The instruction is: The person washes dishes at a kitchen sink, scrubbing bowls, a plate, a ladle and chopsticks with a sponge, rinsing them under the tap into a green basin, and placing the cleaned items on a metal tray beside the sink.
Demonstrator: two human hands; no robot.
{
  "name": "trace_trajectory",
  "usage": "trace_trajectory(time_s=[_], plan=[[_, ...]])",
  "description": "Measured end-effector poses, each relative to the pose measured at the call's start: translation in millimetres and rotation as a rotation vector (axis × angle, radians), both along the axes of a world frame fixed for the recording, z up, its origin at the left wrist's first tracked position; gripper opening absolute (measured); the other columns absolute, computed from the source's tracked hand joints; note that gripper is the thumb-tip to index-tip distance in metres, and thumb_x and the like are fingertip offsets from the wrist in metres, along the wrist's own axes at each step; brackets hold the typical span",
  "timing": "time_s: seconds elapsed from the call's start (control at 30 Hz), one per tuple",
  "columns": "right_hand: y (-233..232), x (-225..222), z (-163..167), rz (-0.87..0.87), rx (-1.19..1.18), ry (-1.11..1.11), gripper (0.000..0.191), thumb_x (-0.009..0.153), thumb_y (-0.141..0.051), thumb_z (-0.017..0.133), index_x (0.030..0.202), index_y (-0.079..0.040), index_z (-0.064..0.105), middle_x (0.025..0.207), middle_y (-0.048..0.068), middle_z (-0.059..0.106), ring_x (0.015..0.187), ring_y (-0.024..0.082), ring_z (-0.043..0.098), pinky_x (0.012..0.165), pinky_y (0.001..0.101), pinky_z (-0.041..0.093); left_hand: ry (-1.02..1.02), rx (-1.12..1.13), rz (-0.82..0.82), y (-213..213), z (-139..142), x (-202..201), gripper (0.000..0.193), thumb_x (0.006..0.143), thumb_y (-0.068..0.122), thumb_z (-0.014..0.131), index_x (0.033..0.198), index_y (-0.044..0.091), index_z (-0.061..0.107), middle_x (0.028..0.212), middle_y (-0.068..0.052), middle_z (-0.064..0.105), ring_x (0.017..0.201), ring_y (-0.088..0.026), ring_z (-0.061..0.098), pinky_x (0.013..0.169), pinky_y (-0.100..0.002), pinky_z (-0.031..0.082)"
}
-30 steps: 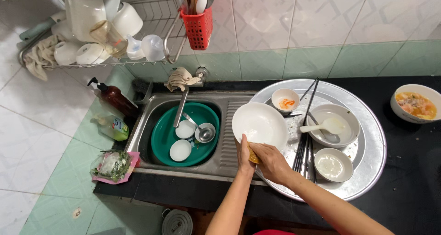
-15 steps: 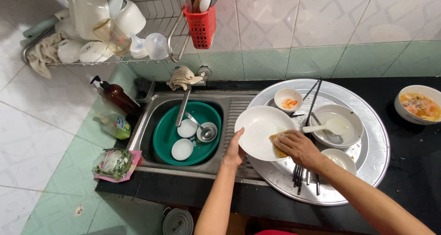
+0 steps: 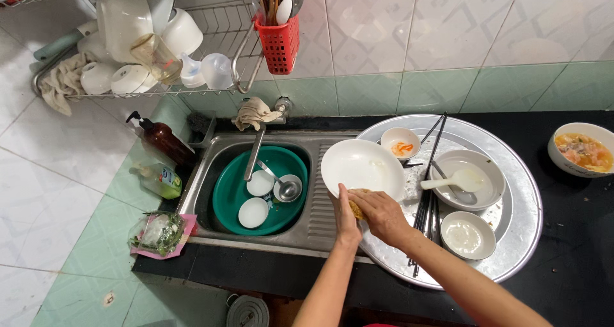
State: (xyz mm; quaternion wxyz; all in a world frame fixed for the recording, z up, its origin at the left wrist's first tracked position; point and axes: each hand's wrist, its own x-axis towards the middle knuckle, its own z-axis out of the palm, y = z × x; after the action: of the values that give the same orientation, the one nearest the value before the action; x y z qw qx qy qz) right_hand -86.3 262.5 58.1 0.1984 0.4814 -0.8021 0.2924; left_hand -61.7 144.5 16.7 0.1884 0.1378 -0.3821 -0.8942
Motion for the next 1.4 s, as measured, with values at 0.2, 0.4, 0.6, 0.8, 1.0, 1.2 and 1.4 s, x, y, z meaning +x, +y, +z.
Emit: trace_trajectory(time_s=[0.2,0.4,0.6,0.8,1.0,1.2,1.4], plan=[[34,-21,6,0.129,0.33,0.024,0.074,0.088,-0.056,0.056,0.143,-0.008,0.05,0.145,0.015,0.054,0.136,0.026,0.047,0.12,0.0553,0.018,-0.179,-0.111,0.035,-31,-4,3,0.091,0.095,0.061,0.044,0.163,0.019,0.001,0.159,-0.013,0.03,0.145,-0.027,0.039,0.114,-0.043,0.042],[51,-64,-1,-0.106,0.768,-0.048,0.07,0.103,-0.057,0.022,0.154,-0.012,0.036,0.16,0.009,0.039,0.153,0.018,0.027,0.125,0.0546,-0.002,-0.149,-0.142,-0.134,-37,-8,12,0.088,0.096,0.066,0.041,0.161,0.013,0.012,0.158,-0.017,0.038,0.143,-0.03,0.046,0.111,-0.045,0.046],[10,-74,-8,-0.109,0.572,-0.043,0.069,0.104,-0.052,0.027,0.157,-0.009,0.032,0.16,0.014,0.035,0.149,0.023,0.026,0.121,0.0552,-0.001,-0.156,-0.1,-0.34,-20,-7,13,0.088,0.093,0.071,0.038,0.161,0.017,0.021,0.156,-0.009,0.042,0.139,-0.023,0.049,0.107,-0.039,0.05],[0,-26,-6,0.221,0.37,-0.585,0.063,0.106,-0.051,0.027,0.157,-0.017,0.04,0.164,0.004,0.039,0.154,0.023,0.024,0.128,0.0503,0.012,-0.154,-0.035,-0.339,-32,-18,6,0.09,0.092,0.074,0.038,0.158,0.013,0.028,0.15,-0.016,0.047,0.136,-0.028,0.052,0.104,-0.042,0.052],[45,-16,9,0.223,0.57,-0.602,0.06,0.105,-0.05,0.019,0.153,-0.025,0.045,0.162,-0.005,0.042,0.156,0.015,0.028,0.127,0.0501,0.007,-0.148,-0.206,-0.198,-54,-26,10,0.09,0.093,0.073,0.041,0.158,0.011,0.029,0.153,-0.016,0.046,0.14,-0.029,0.049,0.108,-0.042,0.049],[59,-49,-9,-0.11,0.656,-0.026,0.061,0.103,-0.044,0.031,0.158,-0.02,0.033,0.162,0.004,0.034,0.152,0.02,0.022,0.123,0.0585,0.003,-0.223,-0.257,-0.233,-48,-22,15,0.088,0.094,0.07,0.04,0.161,0.014,0.026,0.157,-0.012,0.042,0.143,-0.025,0.046,0.112,-0.041,0.045],[15,-56,-23,-0.129,0.4,0.087,0.066,0.102,-0.045,0.039,0.158,-0.012,0.03,0.165,0.014,0.029,0.153,0.026,0.019,0.12,0.0575,0.009,-0.152,-0.137,-0.367,-28,-18,13,0.084,0.096,0.068,0.041,0.16,0.014,0.028,0.158,-0.01,0.043,0.142,-0.025,0.047,0.111,-0.04,0.047]])
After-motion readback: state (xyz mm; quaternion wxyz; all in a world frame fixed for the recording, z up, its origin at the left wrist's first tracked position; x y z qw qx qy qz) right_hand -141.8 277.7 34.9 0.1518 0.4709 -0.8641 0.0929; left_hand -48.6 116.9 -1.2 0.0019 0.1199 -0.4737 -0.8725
